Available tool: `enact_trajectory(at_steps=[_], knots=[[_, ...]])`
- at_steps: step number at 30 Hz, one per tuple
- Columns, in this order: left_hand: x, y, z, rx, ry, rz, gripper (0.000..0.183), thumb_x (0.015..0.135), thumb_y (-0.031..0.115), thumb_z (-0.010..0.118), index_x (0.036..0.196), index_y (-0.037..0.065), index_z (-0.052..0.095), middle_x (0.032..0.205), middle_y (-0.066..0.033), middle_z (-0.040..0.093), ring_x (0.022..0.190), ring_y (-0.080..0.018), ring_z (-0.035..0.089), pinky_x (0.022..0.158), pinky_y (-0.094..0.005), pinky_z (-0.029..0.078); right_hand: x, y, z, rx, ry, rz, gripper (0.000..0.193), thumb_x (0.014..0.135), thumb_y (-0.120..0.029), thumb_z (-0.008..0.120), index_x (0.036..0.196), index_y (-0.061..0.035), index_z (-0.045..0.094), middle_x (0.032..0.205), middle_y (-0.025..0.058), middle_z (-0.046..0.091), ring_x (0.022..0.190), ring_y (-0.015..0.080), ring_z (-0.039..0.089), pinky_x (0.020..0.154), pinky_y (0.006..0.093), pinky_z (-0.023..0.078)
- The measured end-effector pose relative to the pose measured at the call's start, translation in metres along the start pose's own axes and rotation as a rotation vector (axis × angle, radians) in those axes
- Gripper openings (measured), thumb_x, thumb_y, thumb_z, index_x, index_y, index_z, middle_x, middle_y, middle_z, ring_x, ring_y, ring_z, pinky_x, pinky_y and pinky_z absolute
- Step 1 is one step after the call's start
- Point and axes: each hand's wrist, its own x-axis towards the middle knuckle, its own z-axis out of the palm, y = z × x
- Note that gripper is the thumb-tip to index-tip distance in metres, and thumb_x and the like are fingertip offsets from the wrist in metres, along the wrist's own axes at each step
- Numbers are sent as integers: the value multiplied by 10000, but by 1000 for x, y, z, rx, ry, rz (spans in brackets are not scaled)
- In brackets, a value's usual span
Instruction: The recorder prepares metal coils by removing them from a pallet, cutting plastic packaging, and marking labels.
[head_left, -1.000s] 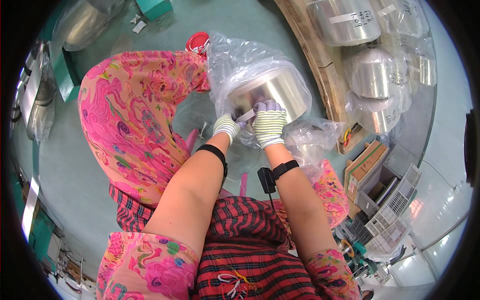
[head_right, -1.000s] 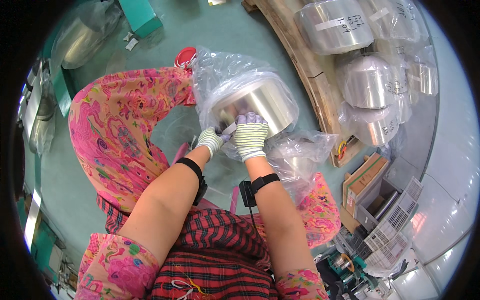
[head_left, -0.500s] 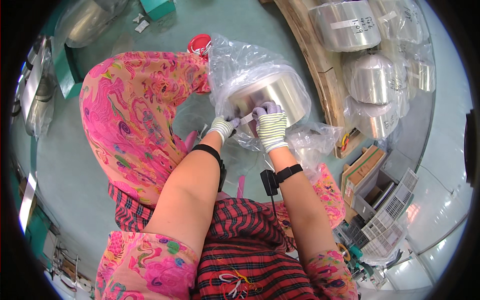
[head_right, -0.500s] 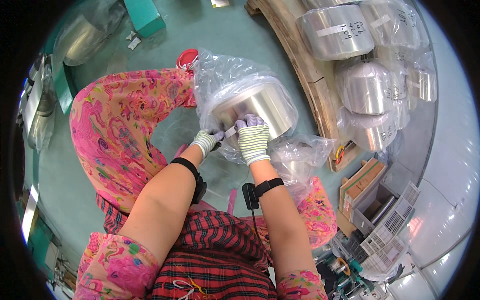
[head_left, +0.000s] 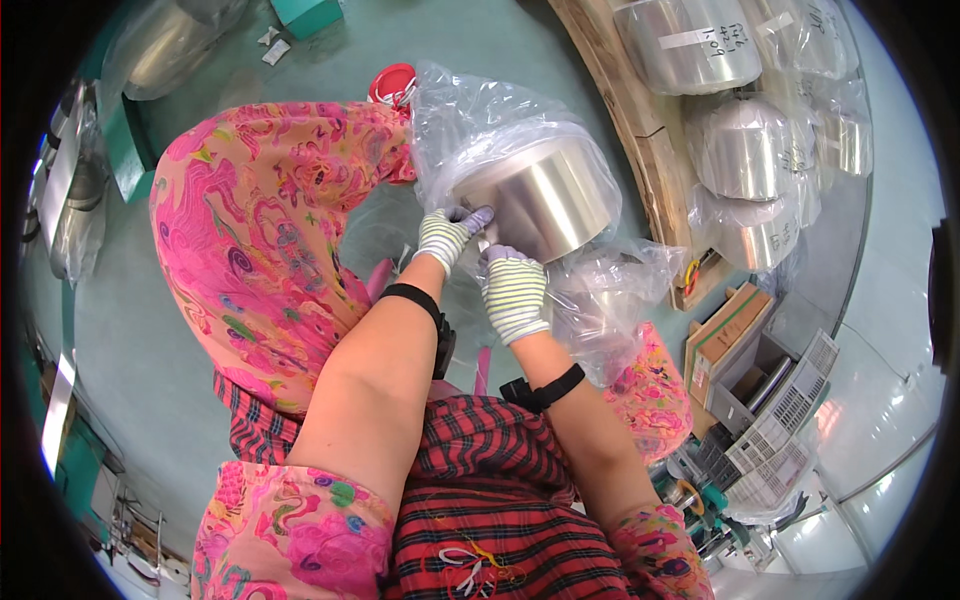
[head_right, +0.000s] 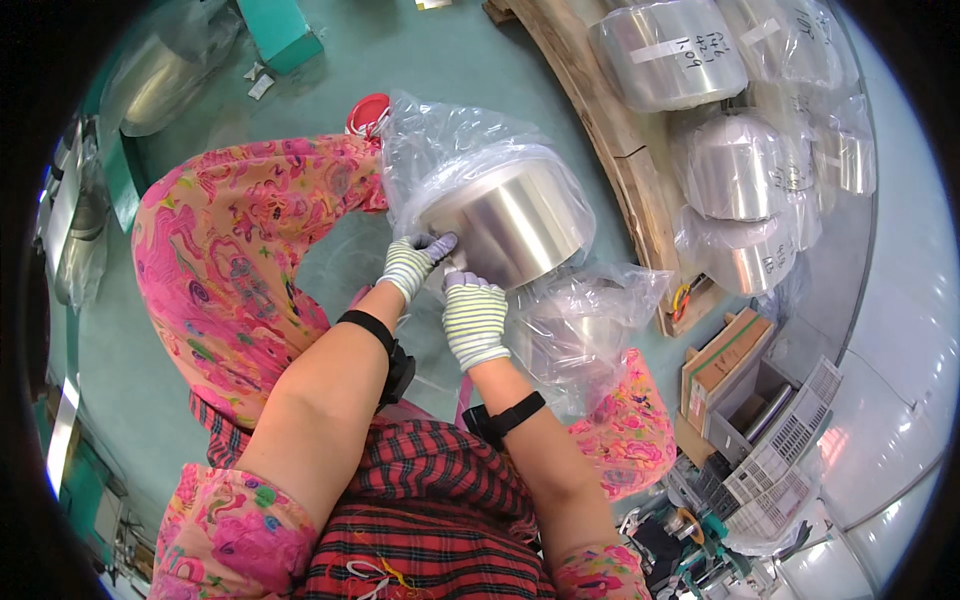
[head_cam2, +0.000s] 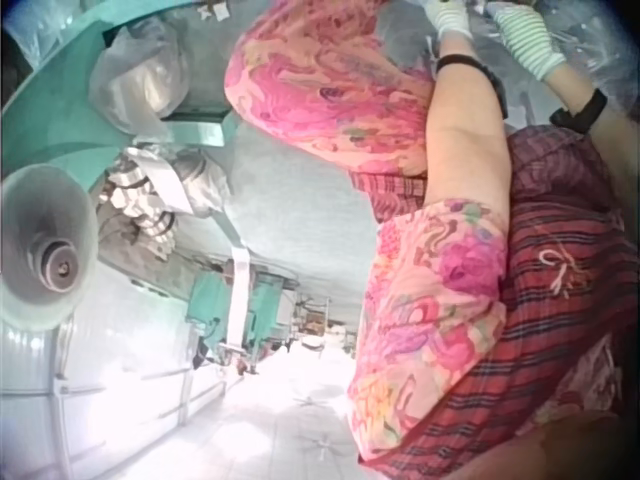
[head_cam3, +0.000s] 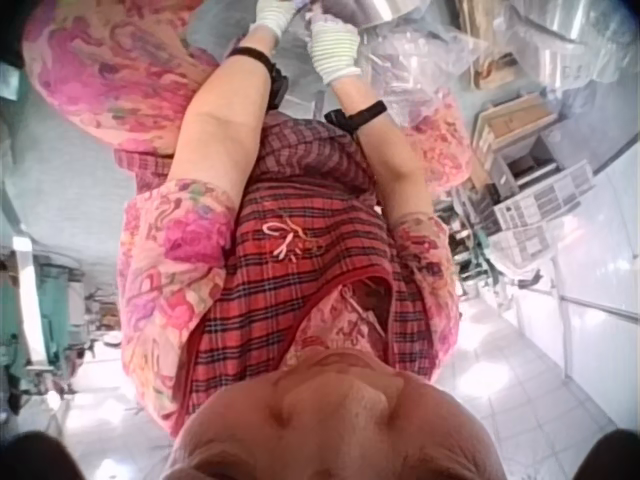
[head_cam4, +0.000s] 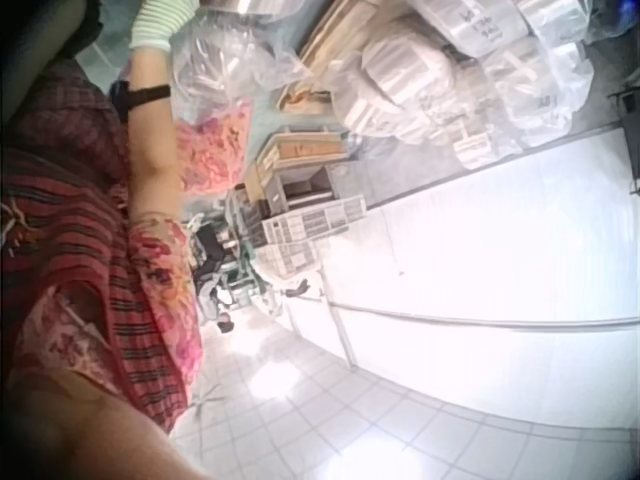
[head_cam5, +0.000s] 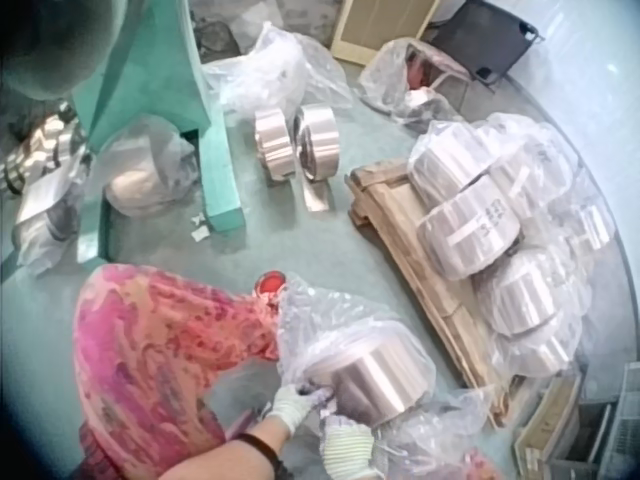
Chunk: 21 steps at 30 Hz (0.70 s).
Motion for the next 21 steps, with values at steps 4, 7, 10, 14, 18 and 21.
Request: enact_trajectory(at_steps=[4, 7, 10, 14, 18, 21], knots=[[-3, 6, -1, -27, -66, -32, 446, 641, 395, 768, 856, 18, 668, 804, -89, 646, 725, -166, 564, 728, -310, 449, -7, -6, 3, 23, -18, 83, 101, 732, -123, 489, 819, -117, 542, 728, 59, 552, 682, 217, 568, 617, 362, 423], [-2, 9, -4, -71, -164, 29, 442, 647, 368, 770, 889, 13, 662, 839, -90, 647, 749, -167, 572, 741, -309, 450, -13, -11, 9, 150, 31, 49, 111, 715, -93, 518, 810, -93, 574, 717, 100, 582, 673, 274, 581, 624, 393, 442], [-4, 20, 2, -64, -235, -45, 448, 660, 337, 768, 952, 20, 645, 870, -82, 647, 758, -172, 574, 735, -307, 453, -24, -11, 19, 28, -123, -22, 134, 712, -128, 512, 840, -104, 543, 741, 69, 563, 694, 216, 575, 610, 363, 435], [-10, 39, 4, 6, -231, 68, 490, 662, 331, 767, 1025, 35, 621, 873, -90, 643, 750, -185, 587, 680, -315, 469, -29, -38, 11, 191, 57, -126, 88, 725, -135, 508, 797, -106, 549, 684, 59, 563, 651, 218, 583, 598, 356, 440], [-21, 59, 4, -114, -327, -25, 505, 643, 337, 778, 1010, 29, 618, 865, -105, 639, 728, -207, 599, 622, -344, 484, -26, -30, -7, 168, -28, 29, 70, 729, -136, 516, 780, -114, 558, 694, 84, 577, 648, 239, 587, 598, 372, 438], [-33, 71, -3, -130, -383, 101, 529, 635, 331, 783, 1003, 0, 597, 831, -103, 628, 685, -206, 603, 622, -326, 493, -35, -19, -37, 397, 24, 138, 115, 744, -180, 594, 772, -72, 562, 672, 118, 591, 600, 258, 582, 565, 367, 450]])
